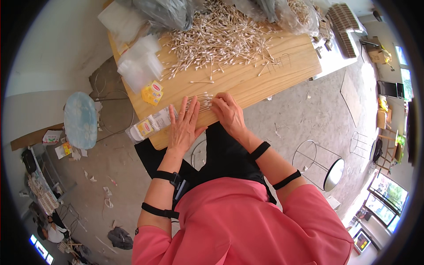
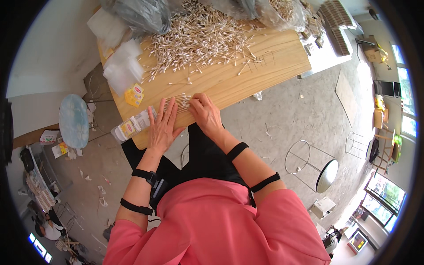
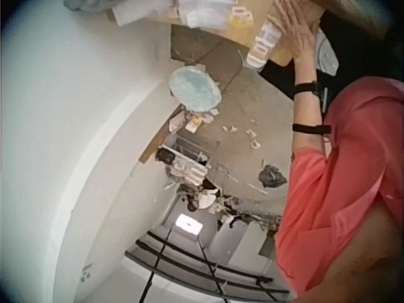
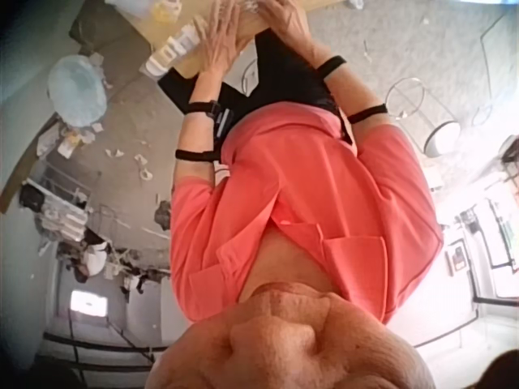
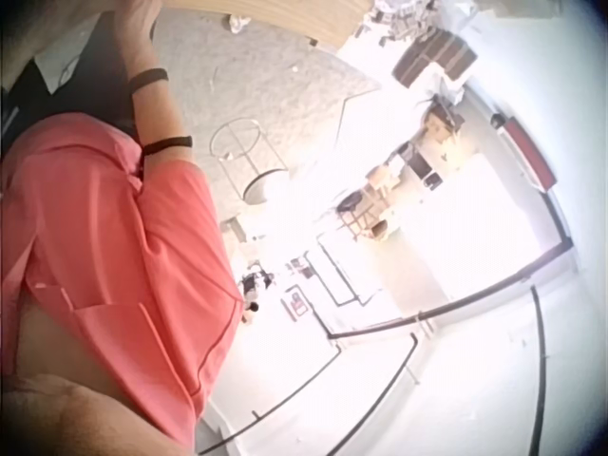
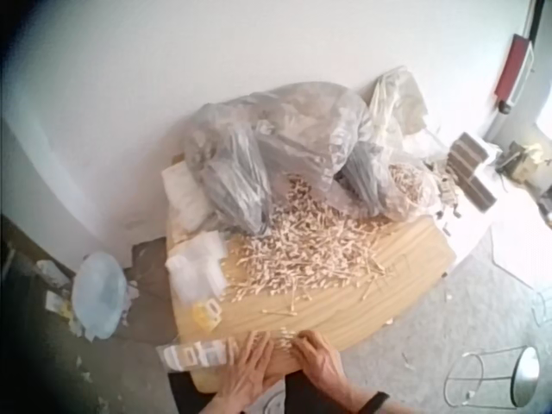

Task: Sorting cotton swabs and placing them into small plastic bags.

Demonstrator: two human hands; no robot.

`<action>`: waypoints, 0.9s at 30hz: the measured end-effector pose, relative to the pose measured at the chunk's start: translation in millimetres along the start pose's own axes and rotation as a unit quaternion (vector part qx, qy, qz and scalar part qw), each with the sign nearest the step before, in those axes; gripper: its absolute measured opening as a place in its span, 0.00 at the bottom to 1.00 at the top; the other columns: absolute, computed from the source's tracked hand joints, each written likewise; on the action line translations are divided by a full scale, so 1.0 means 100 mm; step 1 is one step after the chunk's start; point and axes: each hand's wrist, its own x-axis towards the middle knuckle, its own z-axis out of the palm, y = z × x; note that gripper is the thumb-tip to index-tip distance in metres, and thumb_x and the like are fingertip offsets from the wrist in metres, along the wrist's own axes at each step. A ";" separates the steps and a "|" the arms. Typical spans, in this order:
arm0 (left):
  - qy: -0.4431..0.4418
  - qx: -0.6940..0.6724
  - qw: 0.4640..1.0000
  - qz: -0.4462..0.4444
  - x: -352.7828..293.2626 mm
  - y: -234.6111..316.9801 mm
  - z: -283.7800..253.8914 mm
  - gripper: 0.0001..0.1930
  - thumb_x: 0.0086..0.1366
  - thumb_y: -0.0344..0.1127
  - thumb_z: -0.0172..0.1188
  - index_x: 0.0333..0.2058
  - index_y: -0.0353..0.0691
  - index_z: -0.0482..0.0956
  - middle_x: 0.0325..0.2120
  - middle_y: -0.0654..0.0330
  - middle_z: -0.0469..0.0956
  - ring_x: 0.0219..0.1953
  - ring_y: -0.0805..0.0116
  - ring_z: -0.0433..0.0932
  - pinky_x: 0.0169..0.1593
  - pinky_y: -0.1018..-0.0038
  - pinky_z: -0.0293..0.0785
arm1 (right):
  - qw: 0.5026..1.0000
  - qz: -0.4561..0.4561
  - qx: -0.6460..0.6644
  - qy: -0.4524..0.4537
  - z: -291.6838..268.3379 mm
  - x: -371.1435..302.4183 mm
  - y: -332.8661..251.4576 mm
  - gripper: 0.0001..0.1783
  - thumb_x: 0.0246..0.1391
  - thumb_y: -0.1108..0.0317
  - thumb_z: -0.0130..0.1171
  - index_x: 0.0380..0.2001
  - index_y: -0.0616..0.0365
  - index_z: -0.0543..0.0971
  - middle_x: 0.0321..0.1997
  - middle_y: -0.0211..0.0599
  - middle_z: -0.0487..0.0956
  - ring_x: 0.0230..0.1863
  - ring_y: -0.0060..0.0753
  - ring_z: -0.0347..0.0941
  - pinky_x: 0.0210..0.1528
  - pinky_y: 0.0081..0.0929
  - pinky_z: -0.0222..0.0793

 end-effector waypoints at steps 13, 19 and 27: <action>-0.002 -0.003 1.000 -0.001 0.01 0.00 -0.01 0.43 0.62 0.53 0.60 0.69 0.38 0.57 0.74 0.63 0.45 0.76 0.56 0.39 0.72 0.38 0.34 | 0.986 0.123 0.067 -0.091 -0.04 0.22 0.05 0.06 0.51 0.67 0.65 0.30 0.58 0.82 0.37 0.40 0.78 0.39 0.49 0.77 0.40 0.40 0.73; 0.004 -0.004 1.000 0.000 0.00 0.00 0.01 0.43 0.62 0.54 0.60 0.69 0.37 0.57 0.74 0.63 0.45 0.76 0.56 0.39 0.72 0.38 0.33 | 0.993 0.052 0.066 -0.085 -0.07 0.20 0.12 0.07 0.51 0.67 0.65 0.32 0.58 0.82 0.37 0.39 0.78 0.38 0.49 0.77 0.39 0.41 0.73; -0.002 -0.007 1.000 0.001 0.01 -0.01 0.02 0.43 0.62 0.53 0.60 0.69 0.37 0.56 0.74 0.63 0.45 0.76 0.56 0.39 0.72 0.38 0.33 | 0.991 0.085 0.046 -0.092 -0.02 0.24 0.12 0.05 0.51 0.67 0.64 0.29 0.57 0.82 0.35 0.39 0.78 0.36 0.48 0.78 0.37 0.41 0.74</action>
